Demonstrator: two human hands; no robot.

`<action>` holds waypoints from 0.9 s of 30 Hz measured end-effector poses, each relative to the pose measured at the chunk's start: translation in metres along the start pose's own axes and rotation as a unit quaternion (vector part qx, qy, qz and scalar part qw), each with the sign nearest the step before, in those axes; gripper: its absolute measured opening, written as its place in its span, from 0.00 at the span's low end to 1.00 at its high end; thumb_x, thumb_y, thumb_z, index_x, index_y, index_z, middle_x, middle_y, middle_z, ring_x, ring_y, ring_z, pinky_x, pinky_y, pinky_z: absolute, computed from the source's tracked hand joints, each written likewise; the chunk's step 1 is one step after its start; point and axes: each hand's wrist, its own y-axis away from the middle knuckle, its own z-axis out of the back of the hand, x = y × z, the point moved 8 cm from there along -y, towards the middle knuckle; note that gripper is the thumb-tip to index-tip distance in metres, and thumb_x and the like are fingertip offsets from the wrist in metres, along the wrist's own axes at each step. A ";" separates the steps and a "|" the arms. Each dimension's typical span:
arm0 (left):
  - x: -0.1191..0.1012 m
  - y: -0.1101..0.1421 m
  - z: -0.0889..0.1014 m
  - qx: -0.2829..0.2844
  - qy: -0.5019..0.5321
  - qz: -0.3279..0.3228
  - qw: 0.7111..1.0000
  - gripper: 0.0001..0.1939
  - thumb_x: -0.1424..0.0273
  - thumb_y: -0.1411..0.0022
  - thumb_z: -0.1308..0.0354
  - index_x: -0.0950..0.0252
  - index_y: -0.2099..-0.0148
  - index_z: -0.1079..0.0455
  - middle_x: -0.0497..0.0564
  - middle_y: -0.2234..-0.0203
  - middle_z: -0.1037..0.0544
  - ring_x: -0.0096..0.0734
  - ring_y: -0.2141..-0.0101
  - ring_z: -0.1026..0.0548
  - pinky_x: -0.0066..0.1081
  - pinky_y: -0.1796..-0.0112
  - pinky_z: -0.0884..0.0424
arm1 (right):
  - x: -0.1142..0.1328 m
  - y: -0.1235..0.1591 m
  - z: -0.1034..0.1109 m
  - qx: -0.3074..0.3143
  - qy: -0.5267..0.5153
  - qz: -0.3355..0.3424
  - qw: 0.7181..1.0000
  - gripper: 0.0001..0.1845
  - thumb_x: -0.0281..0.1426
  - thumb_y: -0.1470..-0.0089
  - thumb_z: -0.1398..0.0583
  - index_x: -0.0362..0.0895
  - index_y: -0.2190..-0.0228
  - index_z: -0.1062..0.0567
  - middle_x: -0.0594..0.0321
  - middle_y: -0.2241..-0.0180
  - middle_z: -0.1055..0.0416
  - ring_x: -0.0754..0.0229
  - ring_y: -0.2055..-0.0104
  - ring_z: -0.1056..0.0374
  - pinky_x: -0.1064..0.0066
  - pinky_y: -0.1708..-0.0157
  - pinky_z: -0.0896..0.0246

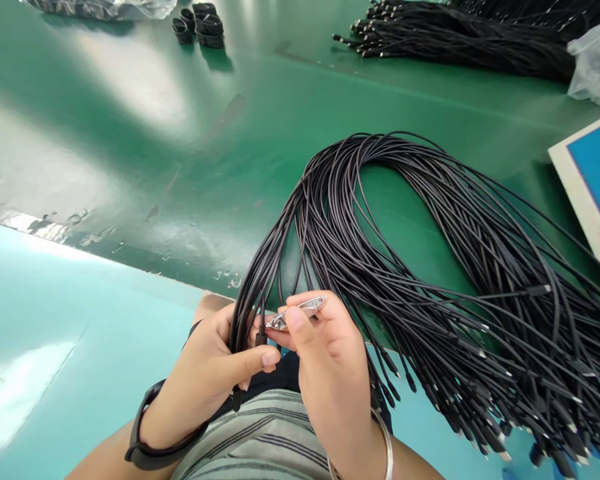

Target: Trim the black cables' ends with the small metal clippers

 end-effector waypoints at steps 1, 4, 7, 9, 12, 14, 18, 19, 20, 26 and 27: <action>0.000 0.000 0.000 -0.001 -0.003 -0.001 1.000 0.11 0.73 0.51 0.30 0.65 0.70 0.32 0.41 0.82 0.27 0.15 0.84 0.37 0.17 0.83 0.42 | 0.000 0.000 0.000 0.000 0.006 0.003 1.000 0.09 0.40 0.46 0.35 0.48 0.66 0.25 0.61 0.71 0.25 0.55 0.66 0.24 0.62 0.65 0.26; -0.001 0.000 -0.001 -0.002 -0.009 -0.003 1.000 0.12 0.74 0.52 0.30 0.65 0.70 0.32 0.41 0.82 0.26 0.16 0.83 0.36 0.17 0.83 0.41 | 0.001 0.001 0.001 0.004 0.027 0.009 1.000 0.08 0.39 0.45 0.36 0.49 0.65 0.25 0.62 0.71 0.25 0.57 0.67 0.25 0.63 0.65 0.26; -0.002 0.000 0.000 -0.004 -0.018 -0.003 1.000 0.11 0.73 0.51 0.31 0.65 0.69 0.32 0.41 0.82 0.27 0.16 0.83 0.36 0.17 0.83 0.41 | 0.002 0.001 0.001 0.006 0.048 0.015 0.999 0.08 0.39 0.44 0.36 0.49 0.65 0.25 0.62 0.71 0.24 0.57 0.67 0.25 0.62 0.64 0.26; -0.002 0.000 -0.001 -0.003 -0.020 -0.001 1.000 0.11 0.72 0.50 0.31 0.65 0.70 0.32 0.41 0.82 0.27 0.16 0.84 0.36 0.17 0.83 0.41 | 0.003 0.001 0.002 -0.001 0.059 0.018 0.998 0.08 0.39 0.45 0.36 0.48 0.66 0.25 0.62 0.71 0.24 0.56 0.67 0.25 0.61 0.63 0.26; -0.002 0.000 -0.002 0.003 -0.009 -0.002 1.000 0.11 0.72 0.50 0.31 0.65 0.70 0.32 0.40 0.82 0.27 0.15 0.84 0.37 0.17 0.83 0.41 | 0.003 0.002 0.004 -0.016 0.068 0.020 0.997 0.09 0.39 0.45 0.36 0.48 0.66 0.25 0.62 0.71 0.26 0.55 0.66 0.26 0.60 0.63 0.26; -0.002 0.000 -0.003 0.007 0.002 -0.003 1.000 0.11 0.72 0.49 0.31 0.65 0.70 0.32 0.41 0.82 0.27 0.16 0.83 0.36 0.17 0.83 0.41 | 0.003 0.002 0.004 -0.019 0.059 0.016 0.998 0.08 0.39 0.45 0.36 0.47 0.66 0.25 0.62 0.70 0.26 0.56 0.65 0.26 0.60 0.63 0.26; -0.001 0.000 -0.003 0.013 0.013 0.003 1.000 0.12 0.74 0.51 0.31 0.65 0.69 0.32 0.41 0.81 0.25 0.16 0.84 0.35 0.17 0.83 0.40 | 0.002 -0.002 0.001 -0.010 0.000 -0.002 1.000 0.09 0.39 0.44 0.37 0.47 0.66 0.25 0.63 0.72 0.25 0.57 0.67 0.25 0.62 0.63 0.26; -0.001 0.000 -0.003 0.017 0.013 0.007 1.000 0.12 0.74 0.51 0.31 0.65 0.69 0.32 0.41 0.81 0.25 0.16 0.84 0.35 0.18 0.83 0.39 | 0.002 -0.003 0.001 -0.009 -0.009 -0.003 1.000 0.09 0.39 0.43 0.37 0.46 0.66 0.26 0.63 0.72 0.26 0.58 0.67 0.25 0.64 0.64 0.27; 0.000 0.001 -0.004 0.022 0.013 0.011 1.000 0.12 0.74 0.51 0.31 0.65 0.69 0.32 0.41 0.81 0.25 0.17 0.84 0.35 0.18 0.83 0.38 | 0.003 -0.004 0.000 -0.005 -0.012 -0.003 1.000 0.09 0.39 0.43 0.37 0.46 0.66 0.26 0.63 0.72 0.26 0.58 0.67 0.26 0.65 0.64 0.27; 0.005 0.011 -0.007 0.058 -0.009 0.010 0.998 0.09 0.68 0.42 0.37 0.66 0.61 0.31 0.49 0.70 0.23 0.28 0.72 0.23 0.28 0.68 0.27 | 0.003 0.000 -0.007 0.092 0.076 -0.034 0.992 0.07 0.36 0.44 0.37 0.47 0.64 0.26 0.65 0.69 0.29 0.62 0.72 0.31 0.71 0.75 0.32; 0.008 0.014 -0.006 0.063 -0.015 0.011 0.998 0.09 0.68 0.40 0.38 0.66 0.58 0.31 0.50 0.66 0.22 0.30 0.68 0.22 0.30 0.65 0.26 | 0.006 0.001 -0.004 0.092 0.114 -0.022 0.989 0.06 0.35 0.45 0.36 0.47 0.65 0.26 0.65 0.69 0.29 0.62 0.70 0.30 0.71 0.73 0.32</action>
